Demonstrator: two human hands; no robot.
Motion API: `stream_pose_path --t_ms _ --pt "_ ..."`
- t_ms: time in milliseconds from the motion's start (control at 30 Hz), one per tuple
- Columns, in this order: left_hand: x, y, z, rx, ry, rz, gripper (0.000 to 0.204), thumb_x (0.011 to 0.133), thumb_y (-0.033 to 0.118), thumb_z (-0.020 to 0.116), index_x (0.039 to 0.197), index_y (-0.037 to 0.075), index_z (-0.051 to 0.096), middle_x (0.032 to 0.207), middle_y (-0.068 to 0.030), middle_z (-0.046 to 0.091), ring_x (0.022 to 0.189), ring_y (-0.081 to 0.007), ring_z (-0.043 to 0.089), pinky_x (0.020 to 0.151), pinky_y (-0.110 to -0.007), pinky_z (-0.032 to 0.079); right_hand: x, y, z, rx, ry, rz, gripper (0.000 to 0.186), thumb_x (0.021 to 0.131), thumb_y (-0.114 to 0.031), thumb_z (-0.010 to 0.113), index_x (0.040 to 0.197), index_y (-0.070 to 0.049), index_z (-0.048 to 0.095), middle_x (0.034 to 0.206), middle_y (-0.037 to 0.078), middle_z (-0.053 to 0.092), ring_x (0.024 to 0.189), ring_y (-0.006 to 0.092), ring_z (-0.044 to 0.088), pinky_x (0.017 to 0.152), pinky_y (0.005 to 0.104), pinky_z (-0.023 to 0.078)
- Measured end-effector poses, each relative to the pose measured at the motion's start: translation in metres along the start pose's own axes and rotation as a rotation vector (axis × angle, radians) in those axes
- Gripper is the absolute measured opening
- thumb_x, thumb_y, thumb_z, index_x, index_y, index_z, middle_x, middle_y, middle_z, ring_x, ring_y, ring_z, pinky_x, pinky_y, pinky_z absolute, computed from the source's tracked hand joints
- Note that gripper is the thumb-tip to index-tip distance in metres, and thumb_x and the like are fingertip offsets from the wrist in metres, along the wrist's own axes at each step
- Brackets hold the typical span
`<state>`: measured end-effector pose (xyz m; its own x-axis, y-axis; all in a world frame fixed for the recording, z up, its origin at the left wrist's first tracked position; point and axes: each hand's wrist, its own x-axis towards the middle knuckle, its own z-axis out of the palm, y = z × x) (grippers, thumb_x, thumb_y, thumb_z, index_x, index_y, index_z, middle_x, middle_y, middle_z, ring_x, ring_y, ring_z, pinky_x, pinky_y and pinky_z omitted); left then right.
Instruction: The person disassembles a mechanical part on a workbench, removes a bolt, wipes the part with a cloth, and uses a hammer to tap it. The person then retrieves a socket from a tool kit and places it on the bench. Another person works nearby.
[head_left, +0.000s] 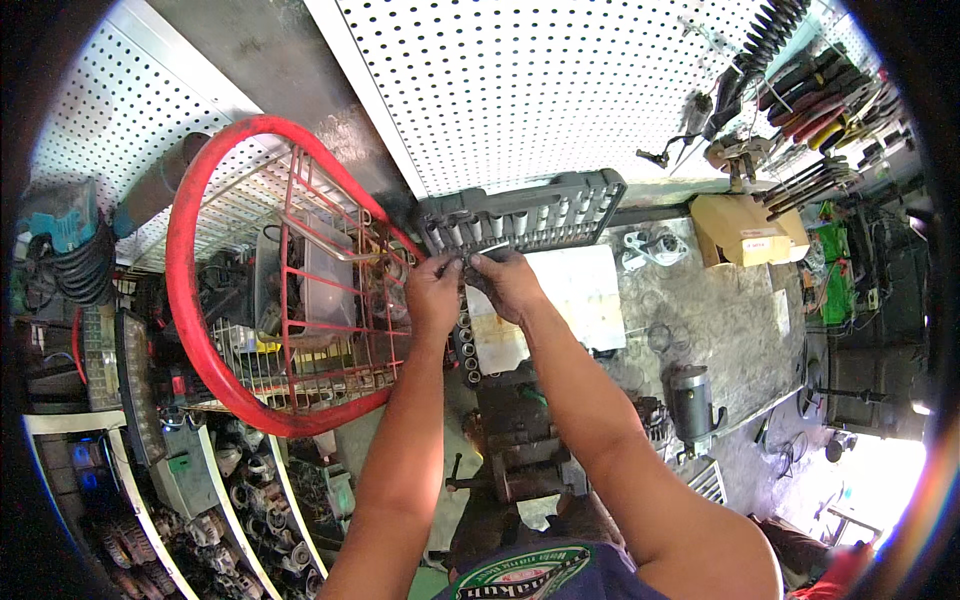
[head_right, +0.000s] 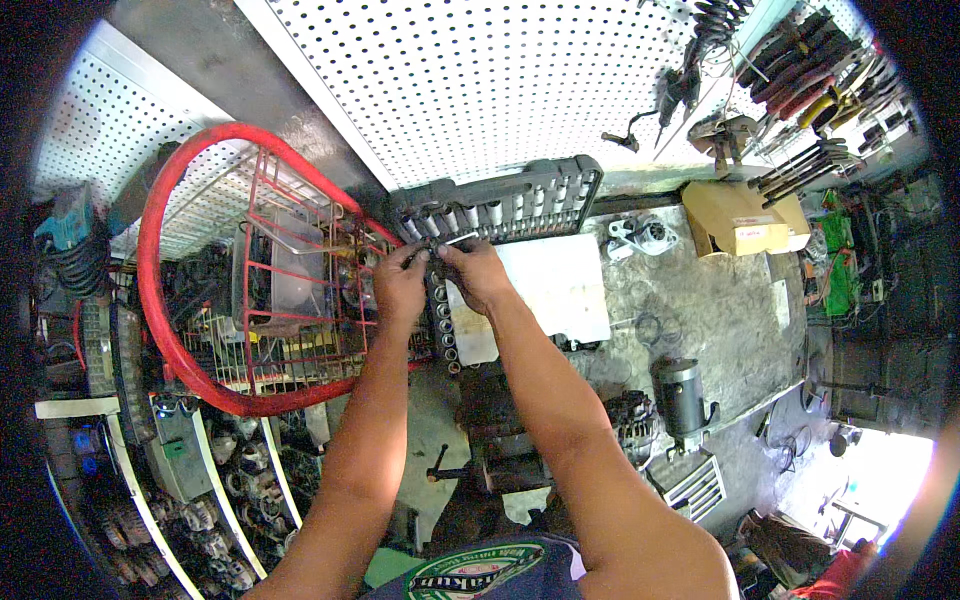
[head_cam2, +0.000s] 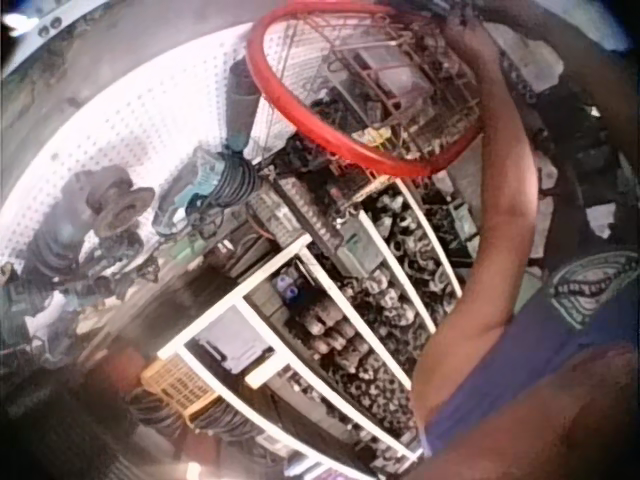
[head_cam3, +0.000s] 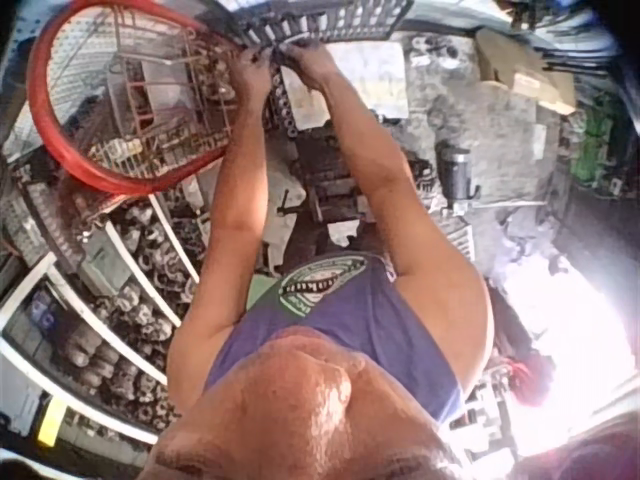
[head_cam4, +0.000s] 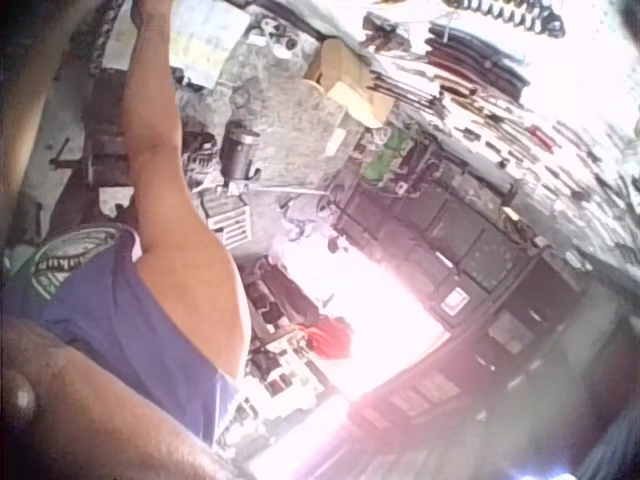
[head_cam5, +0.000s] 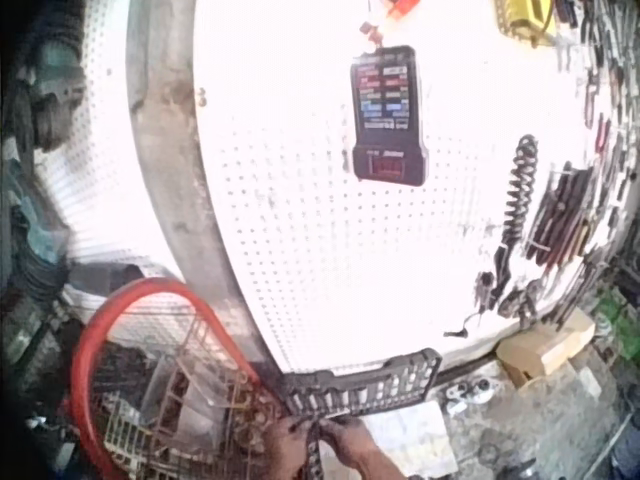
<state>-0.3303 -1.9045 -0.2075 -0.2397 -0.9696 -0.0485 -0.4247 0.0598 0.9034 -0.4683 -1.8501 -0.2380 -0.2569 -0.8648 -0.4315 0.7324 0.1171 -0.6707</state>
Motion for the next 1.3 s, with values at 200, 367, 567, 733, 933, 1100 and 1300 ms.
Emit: stream_pose_path --t_ms 200,367,567,733,933,1100,1300 --pt "0.026 -0.002 0.01 -0.021 0.264 0.025 0.052 0.092 0.007 0.081 0.141 -0.002 0.066 0.123 -0.0191 0.079 0.115 -0.0315 0.075 0.104 -0.042 0.054 0.032 0.009 0.02 0.037 0.173 -0.13 0.029 0.1 -0.001 0.074 0.124 0.012 0.066 0.116 0.019 0.075 0.097 0.0261 0.074 0.088 0.0389 0.061" --pt "0.059 -0.016 0.016 -0.121 0.248 0.018 0.059 0.087 0.005 0.084 0.142 -0.001 0.063 0.127 -0.0187 0.077 0.118 -0.0324 0.074 0.106 -0.044 0.054 0.07 0.022 0.032 0.02 0.254 -0.185 0.023 0.097 0.002 0.075 0.119 0.008 0.07 0.11 0.017 0.077 0.09 0.0252 0.074 0.079 0.0409 0.061" --pt "0.067 -0.028 0.025 -0.098 0.208 -0.041 0.06 0.086 0.005 0.085 0.142 0.002 0.065 0.128 -0.0193 0.077 0.118 -0.0344 0.074 0.106 -0.044 0.054 0.094 0.04 0.031 -0.081 0.403 -0.278 0.022 0.094 0.006 0.078 0.114 0.007 0.07 0.108 0.016 0.077 0.088 0.0251 0.075 0.074 0.0404 0.062" --pt "0.068 -0.027 0.029 -0.073 0.252 0.004 0.058 0.086 0.008 0.086 0.14 0.003 0.066 0.125 -0.019 0.078 0.115 -0.0345 0.075 0.102 -0.045 0.055 0.098 0.041 0.031 -0.026 0.412 -0.368 0.03 0.092 0.006 0.08 0.12 0.007 0.069 0.112 0.017 0.077 0.088 0.0248 0.075 0.076 0.0397 0.062" --pt "0.073 -0.028 0.032 0.052 0.26 -0.056 0.059 0.087 0.018 0.089 0.137 -0.003 0.065 0.132 -0.0227 0.075 0.121 -0.0401 0.071 0.106 -0.048 0.053 0.089 0.034 0.031 0.03 0.413 -0.283 0.038 0.093 0.009 0.077 0.129 0.007 0.063 0.112 0.017 0.076 0.093 0.0279 0.075 0.078 0.041 0.064" --pt "0.079 -0.036 0.033 -0.151 0.189 -0.092 0.059 0.09 0.018 0.088 0.139 -0.005 0.063 0.14 -0.0229 0.072 0.127 -0.0395 0.069 0.109 -0.048 0.052 0.09 0.031 0.031 0.014 0.486 -0.317 0.036 0.097 0.006 0.074 0.131 0.007 0.062 0.111 0.017 0.075 0.095 0.0306 0.075 0.079 0.0427 0.064" --pt "0.077 -0.043 0.034 -0.096 0.2 -0.019 0.058 0.089 0.013 0.087 0.14 -0.001 0.064 0.134 -0.0206 0.075 0.122 -0.0377 0.071 0.106 -0.046 0.053 0.091 0.03 0.029 -0.177 0.527 -0.322 0.029 0.098 0.001 0.077 0.125 0.006 0.068 0.11 0.015 0.077 0.092 0.0233 0.074 0.08 0.0373 0.061"
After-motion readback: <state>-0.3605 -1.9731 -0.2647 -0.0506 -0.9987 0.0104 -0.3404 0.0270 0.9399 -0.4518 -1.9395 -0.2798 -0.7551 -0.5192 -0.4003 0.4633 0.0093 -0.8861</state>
